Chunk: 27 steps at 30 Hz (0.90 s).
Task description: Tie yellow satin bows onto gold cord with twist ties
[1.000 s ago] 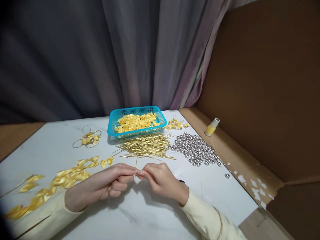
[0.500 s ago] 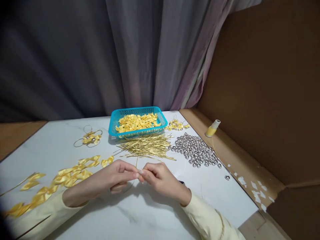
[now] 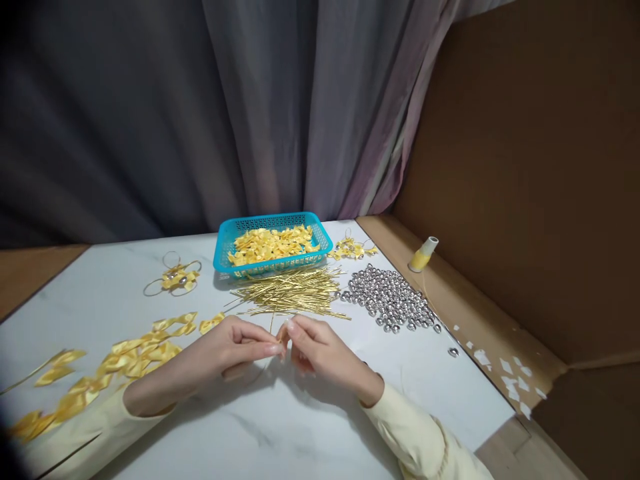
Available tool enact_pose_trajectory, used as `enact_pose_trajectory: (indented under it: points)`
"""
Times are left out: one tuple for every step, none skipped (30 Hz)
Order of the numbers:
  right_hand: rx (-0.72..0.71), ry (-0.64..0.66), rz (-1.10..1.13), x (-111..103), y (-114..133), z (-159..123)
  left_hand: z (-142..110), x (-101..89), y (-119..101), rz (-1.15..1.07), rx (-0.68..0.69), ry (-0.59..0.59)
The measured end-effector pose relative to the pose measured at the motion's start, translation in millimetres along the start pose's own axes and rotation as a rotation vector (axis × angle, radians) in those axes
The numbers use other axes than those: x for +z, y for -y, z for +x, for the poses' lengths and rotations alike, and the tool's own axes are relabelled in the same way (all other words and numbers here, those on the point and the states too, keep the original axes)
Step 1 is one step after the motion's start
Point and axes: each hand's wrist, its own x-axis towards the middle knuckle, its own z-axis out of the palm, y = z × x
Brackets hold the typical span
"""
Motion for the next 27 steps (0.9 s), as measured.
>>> enact_pose_trajectory:
  points:
    - [0.001, -0.003, 0.021, -0.7, 0.1, 0.5, 0.1, -0.3, 0.0, -0.006, 0.010, -0.027]
    - [0.000, -0.004, 0.029, -1.2, 0.0, 0.9, 0.3, -0.6, 0.2, -0.012, 0.020, -0.050]
    - [-0.001, -0.006, 0.033, -1.5, -0.2, 1.1, 0.6, -0.6, 0.4, -0.019, 0.026, -0.066]
    - [-0.002, -0.011, 0.041, -1.7, -0.7, 1.3, 0.8, -0.5, 0.6, -0.027, 0.031, -0.077]
    - [-0.001, -0.015, 0.053, -1.6, -1.4, 1.3, 0.9, -0.2, 0.7, -0.032, 0.033, -0.084]
    - [-0.001, -0.021, 0.070, -1.5, -2.2, 1.4, 1.0, 0.3, 0.6, -0.032, 0.035, -0.088]
    - [-0.003, -0.027, 0.088, -1.4, -2.9, 1.5, 1.0, 0.9, 0.1, -0.025, 0.034, -0.089]
    - [-0.007, -0.034, 0.104, -1.5, -3.5, 1.6, 0.9, 1.6, -0.8, -0.013, 0.035, -0.091]
    - [-0.010, -0.040, 0.118, -1.7, -4.0, 1.8, 0.6, 2.3, -2.0, 0.005, 0.036, -0.099]
    - [-0.015, -0.048, 0.131, -2.1, -4.2, 2.0, 0.2, 3.0, -3.5, 0.027, 0.037, -0.111]
    - [-0.019, -0.056, 0.144, -2.7, -4.1, 2.2, -0.2, 3.6, -5.1, 0.050, 0.039, -0.127]
    - [-0.023, -0.062, 0.157, -3.5, -3.9, 2.3, -0.8, 4.1, -6.7, 0.074, 0.045, -0.144]
    - [-0.024, -0.063, 0.168, -4.3, -3.6, 2.5, -1.4, 4.5, -8.3, 0.097, 0.054, -0.163]
    - [-0.025, -0.061, 0.179, -5.1, -3.2, 2.7, -2.0, 4.8, -9.6, 0.116, 0.063, -0.179]
    - [-0.025, -0.057, 0.187, -5.7, -2.9, 2.8, -2.6, 5.0, -10.6, 0.132, 0.072, -0.188]
    - [-0.022, -0.048, 0.192, -6.1, -2.7, 2.9, -3.1, 5.1, -11.3, 0.145, 0.080, -0.194]
    - [-0.019, -0.038, 0.197, -6.4, -2.6, 2.9, -3.5, 5.2, -11.7, 0.154, 0.084, -0.197]
    - [-0.018, -0.031, 0.205, -6.4, -2.8, 3.0, -3.8, 5.4, -11.8, 0.159, 0.085, -0.196]
    - [-0.018, -0.026, 0.216, -6.3, -3.1, 3.1, -4.0, 5.5, -11.7, 0.161, 0.083, -0.192]
    - [-0.017, -0.023, 0.226, -6.1, -3.6, 3.1, -4.1, 5.8, -11.4, 0.161, 0.078, -0.185]
    - [-0.015, -0.021, 0.234, -5.9, -4.2, 3.2, -4.1, 6.1, -10.9, 0.161, 0.071, -0.182]
    - [-0.011, -0.021, 0.237, -5.8, -4.8, 3.2, -3.9, 6.4, -10.2, 0.160, 0.067, -0.181]
    - [-0.009, -0.025, 0.233, -5.6, -5.5, 3.3, -3.7, 6.8, -9.3, 0.158, 0.067, -0.185]
    - [-0.007, -0.030, 0.224, -5.5, -6.0, 3.4, -3.4, 7.1, -8.2, 0.156, 0.070, -0.193]
    - [-0.005, -0.039, 0.214, -5.4, -6.3, 3.5, -3.0, 7.3, -7.1, 0.154, 0.080, -0.201]
    - [-0.005, -0.049, 0.207, -5.3, -6.5, 3.6, -2.5, 7.4, -5.9, 0.153, 0.094, -0.207]
    - [-0.008, -0.060, 0.205, -5.2, -6.5, 3.8, -2.0, 7.5, -4.8, 0.154, 0.110, -0.213]
